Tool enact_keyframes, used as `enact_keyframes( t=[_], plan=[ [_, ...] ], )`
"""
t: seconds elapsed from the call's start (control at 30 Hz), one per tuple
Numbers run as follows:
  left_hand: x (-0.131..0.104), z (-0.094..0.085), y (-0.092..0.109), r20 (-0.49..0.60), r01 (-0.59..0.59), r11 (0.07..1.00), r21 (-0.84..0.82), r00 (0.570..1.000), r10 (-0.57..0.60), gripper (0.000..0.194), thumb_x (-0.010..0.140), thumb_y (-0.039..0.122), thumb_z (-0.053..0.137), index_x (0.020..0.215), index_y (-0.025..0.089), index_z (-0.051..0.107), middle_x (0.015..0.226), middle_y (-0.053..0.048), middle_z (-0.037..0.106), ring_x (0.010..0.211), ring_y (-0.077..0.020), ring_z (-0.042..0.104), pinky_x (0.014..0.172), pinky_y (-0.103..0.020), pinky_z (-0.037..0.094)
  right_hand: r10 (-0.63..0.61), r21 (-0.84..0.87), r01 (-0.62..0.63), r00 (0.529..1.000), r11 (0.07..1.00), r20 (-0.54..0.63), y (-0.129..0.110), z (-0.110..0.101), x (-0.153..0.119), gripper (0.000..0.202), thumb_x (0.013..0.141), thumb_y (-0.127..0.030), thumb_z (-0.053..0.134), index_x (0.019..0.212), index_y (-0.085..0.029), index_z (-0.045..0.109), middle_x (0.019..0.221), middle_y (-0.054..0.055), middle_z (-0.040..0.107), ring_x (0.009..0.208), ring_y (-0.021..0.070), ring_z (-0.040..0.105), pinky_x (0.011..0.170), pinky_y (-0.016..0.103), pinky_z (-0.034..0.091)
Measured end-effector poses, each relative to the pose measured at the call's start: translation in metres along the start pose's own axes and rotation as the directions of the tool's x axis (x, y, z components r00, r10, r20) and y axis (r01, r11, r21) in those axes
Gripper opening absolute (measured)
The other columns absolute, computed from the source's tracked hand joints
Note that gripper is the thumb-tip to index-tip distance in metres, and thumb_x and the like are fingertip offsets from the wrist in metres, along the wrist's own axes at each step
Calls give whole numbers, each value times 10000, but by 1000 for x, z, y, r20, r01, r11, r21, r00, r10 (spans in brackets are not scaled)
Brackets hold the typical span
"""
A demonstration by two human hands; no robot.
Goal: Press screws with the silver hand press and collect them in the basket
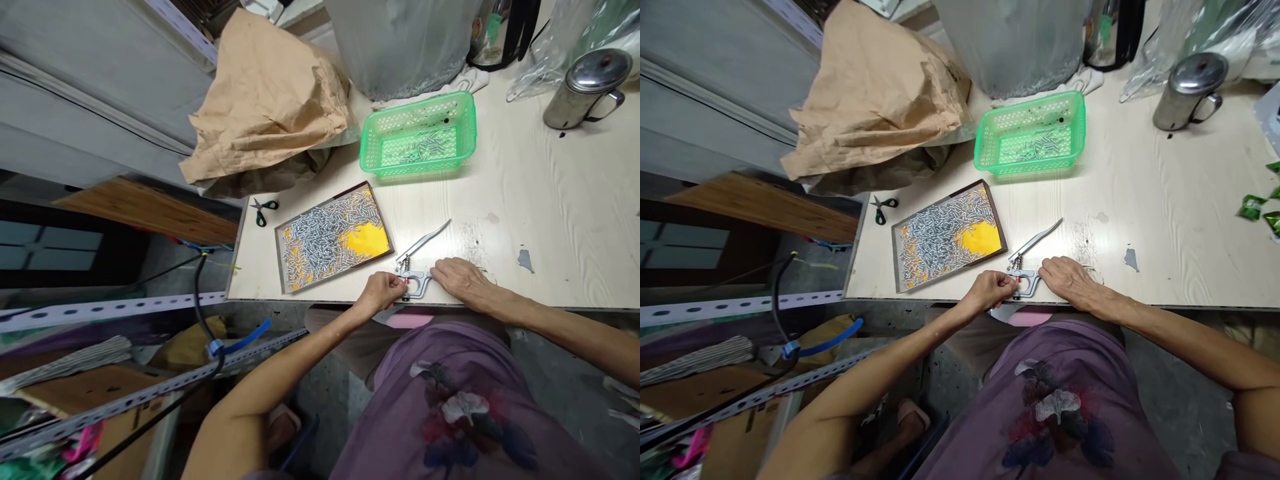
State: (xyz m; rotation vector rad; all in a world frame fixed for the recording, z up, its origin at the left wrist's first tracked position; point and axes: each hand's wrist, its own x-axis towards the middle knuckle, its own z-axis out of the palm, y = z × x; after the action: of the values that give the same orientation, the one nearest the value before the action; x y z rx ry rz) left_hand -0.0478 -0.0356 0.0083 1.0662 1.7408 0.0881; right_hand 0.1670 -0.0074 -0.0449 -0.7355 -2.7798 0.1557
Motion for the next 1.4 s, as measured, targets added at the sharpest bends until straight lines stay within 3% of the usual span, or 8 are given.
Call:
enact_keyframes(
  t=[0.33, 0.47, 0.57, 0.67, 0.87, 1.17, 1.27, 1.4],
  plan=[
    [-4, 3, -5, 103, 200, 968, -150, 977, -186, 221, 810, 276, 660, 657, 128, 602, 408, 78, 477, 301, -36, 383, 335, -153, 200, -12, 15, 12, 1000, 1000, 3, 0, -2, 2, 258, 914, -1, 382, 857, -158, 579, 790, 57, 576, 704, 178, 472, 661, 312, 338],
    [-8, 3, -4, 97, 210, 966, -151, 976, -197, 199, 832, 258, 648, 689, 125, 611, 426, 79, 491, 296, -31, 378, 327, -156, 194, 24, 78, -32, 995, 996, 100, 12, -15, 8, 159, 955, -285, 508, 996, -161, 599, 1042, 130, 629, 902, 232, 545, 727, 336, 400],
    [-7, 4, -5, 95, 192, 963, -189, 980, -177, 166, 823, 231, 660, 707, 121, 617, 478, 81, 527, 297, -13, 373, 332, -151, 217, 65, 60, -74, 989, 995, 133, 30, -26, 17, 629, 834, -579, 619, 1286, -158, 503, 1405, 215, 467, 1233, 355, 436, 914, 463, 401],
    [-4, 5, -8, 93, 188, 963, -193, 981, -173, 161, 826, 228, 658, 714, 117, 623, 480, 81, 528, 294, -13, 374, 328, -154, 213, 61, 21, -67, 974, 998, 218, 45, -29, 29, 935, 705, -680, 685, 1399, -120, 403, 1457, 241, 414, 1345, 410, 317, 1031, 558, 309],
    [-5, 5, -9, 104, 193, 960, -201, 979, -175, 156, 845, 215, 634, 723, 119, 620, 470, 80, 526, 291, -20, 372, 328, -160, 209, 66, -20, -63, 943, 998, 327, 47, -31, 42, 891, 681, -596, 726, 1362, -95, 446, 1215, 195, 607, 1118, 354, 507, 1017, 549, 311],
    [-8, 5, -14, 94, 164, 972, -166, 984, -150, 289, 836, 344, 668, 652, 133, 594, 452, 69, 491, 319, -43, 369, 375, -187, 268, 21, 76, -40, 973, 996, 229, 41, -32, 28, 596, 819, -378, 664, 1332, -155, 458, 1065, 117, 668, 977, 280, 533, 958, 447, 275],
    [-11, 8, -20, -113, -57, 998, 37, 992, 61, 267, 878, 342, 608, 702, 141, 617, 561, 24, 560, 454, -92, 501, 475, -214, 390, 23, 91, -42, 979, 995, 203, 37, -34, 25, 533, 842, -326, 640, 1319, -164, 466, 1056, 110, 680, 962, 268, 537, 947, 424, 270],
    [-6, 17, -12, -246, -443, 785, 433, 780, 575, 198, 867, 330, 641, 970, 162, 636, 949, -75, 659, 896, -209, 625, 789, -334, 516, 51, 80, -68, 977, 994, 206, 31, -35, 25, 568, 835, -290, 644, 1346, -157, 437, 1035, 110, 688, 946, 275, 548, 915, 423, 295]
  ],
)
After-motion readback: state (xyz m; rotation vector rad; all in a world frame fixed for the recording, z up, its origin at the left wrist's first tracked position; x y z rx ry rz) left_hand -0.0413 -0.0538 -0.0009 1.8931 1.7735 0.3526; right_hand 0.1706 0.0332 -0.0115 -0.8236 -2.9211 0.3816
